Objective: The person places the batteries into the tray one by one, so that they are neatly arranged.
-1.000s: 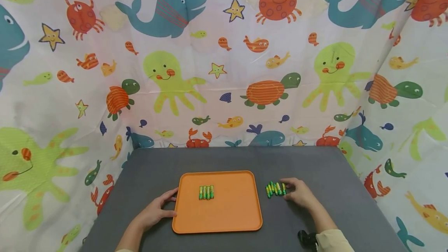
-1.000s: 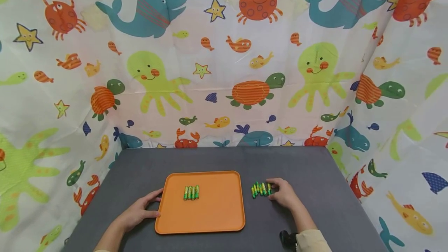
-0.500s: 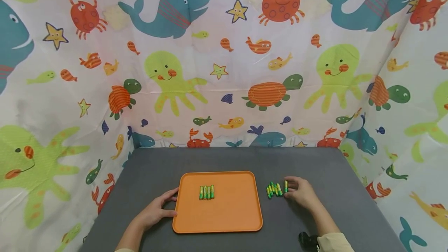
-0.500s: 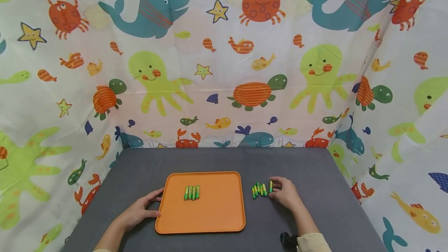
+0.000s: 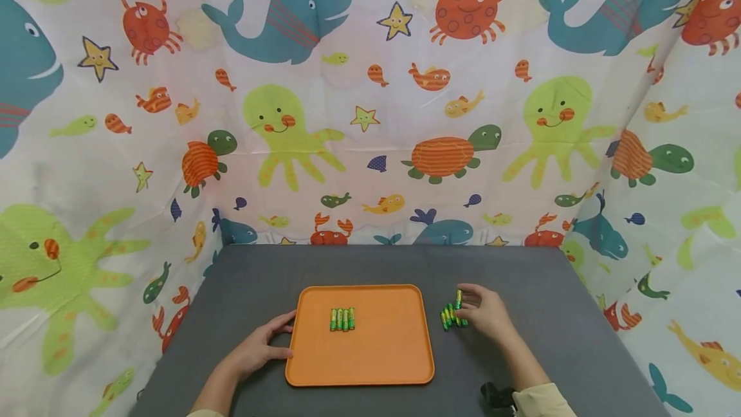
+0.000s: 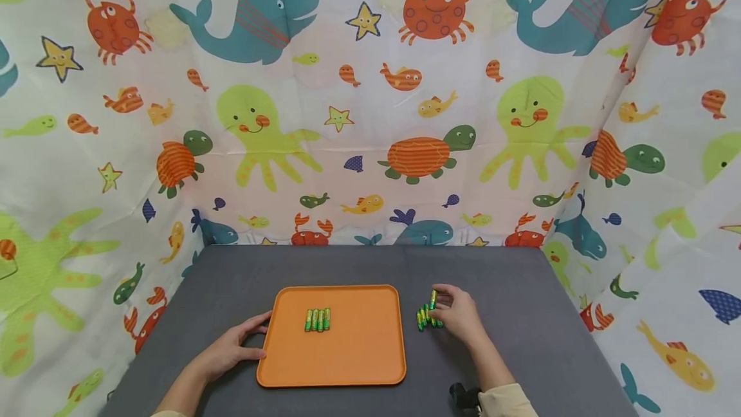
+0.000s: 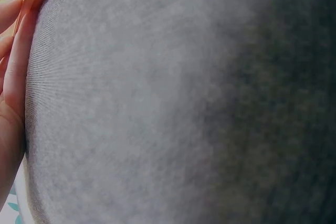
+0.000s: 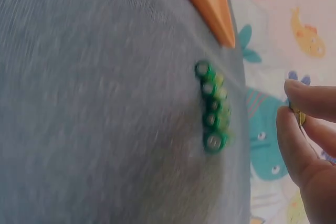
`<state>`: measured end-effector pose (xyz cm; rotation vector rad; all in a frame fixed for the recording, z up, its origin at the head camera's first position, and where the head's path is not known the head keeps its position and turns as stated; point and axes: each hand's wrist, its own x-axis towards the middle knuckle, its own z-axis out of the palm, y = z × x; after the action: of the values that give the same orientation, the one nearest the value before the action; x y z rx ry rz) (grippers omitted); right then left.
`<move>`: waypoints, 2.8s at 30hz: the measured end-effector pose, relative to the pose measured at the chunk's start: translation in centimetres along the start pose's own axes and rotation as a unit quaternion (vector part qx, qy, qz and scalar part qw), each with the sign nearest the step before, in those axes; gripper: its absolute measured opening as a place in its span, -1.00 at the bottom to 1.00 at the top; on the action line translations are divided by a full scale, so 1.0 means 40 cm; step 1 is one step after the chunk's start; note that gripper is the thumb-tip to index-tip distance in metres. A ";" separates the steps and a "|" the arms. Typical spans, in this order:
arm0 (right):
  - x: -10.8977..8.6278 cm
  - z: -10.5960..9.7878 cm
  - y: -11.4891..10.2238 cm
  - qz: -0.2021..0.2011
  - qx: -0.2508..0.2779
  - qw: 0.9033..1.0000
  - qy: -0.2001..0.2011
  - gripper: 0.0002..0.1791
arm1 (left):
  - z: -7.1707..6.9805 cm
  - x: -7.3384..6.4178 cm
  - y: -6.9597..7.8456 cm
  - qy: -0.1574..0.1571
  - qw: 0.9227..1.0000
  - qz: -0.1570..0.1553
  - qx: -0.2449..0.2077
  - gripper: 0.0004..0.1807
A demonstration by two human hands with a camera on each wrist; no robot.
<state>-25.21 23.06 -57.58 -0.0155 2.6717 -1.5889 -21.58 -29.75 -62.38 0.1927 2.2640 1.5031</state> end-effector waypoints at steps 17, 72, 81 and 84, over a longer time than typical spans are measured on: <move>0.000 0.108 -0.096 -0.015 0.030 0.999 -0.021 -0.38 | -0.001 0.006 -0.004 0.000 1.000 -0.003 0.004 0.02; 0.016 0.266 -0.217 -0.072 0.081 0.988 -0.107 -0.40 | 0.003 0.010 -0.002 0.010 1.000 -0.013 -0.002 0.00; 0.024 0.324 -0.210 -0.057 0.085 0.987 -0.121 -0.42 | 0.003 0.009 -0.001 0.000 1.000 -0.009 -0.003 -0.01; 0.024 0.351 -0.204 -0.052 0.082 0.987 -0.127 -0.39 | 0.003 0.005 -0.001 -0.001 1.000 -0.010 -0.004 0.00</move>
<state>-25.76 6.81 -57.12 -0.3349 2.3772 -1.7019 -21.70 -29.61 -62.49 0.1692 2.2519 1.5018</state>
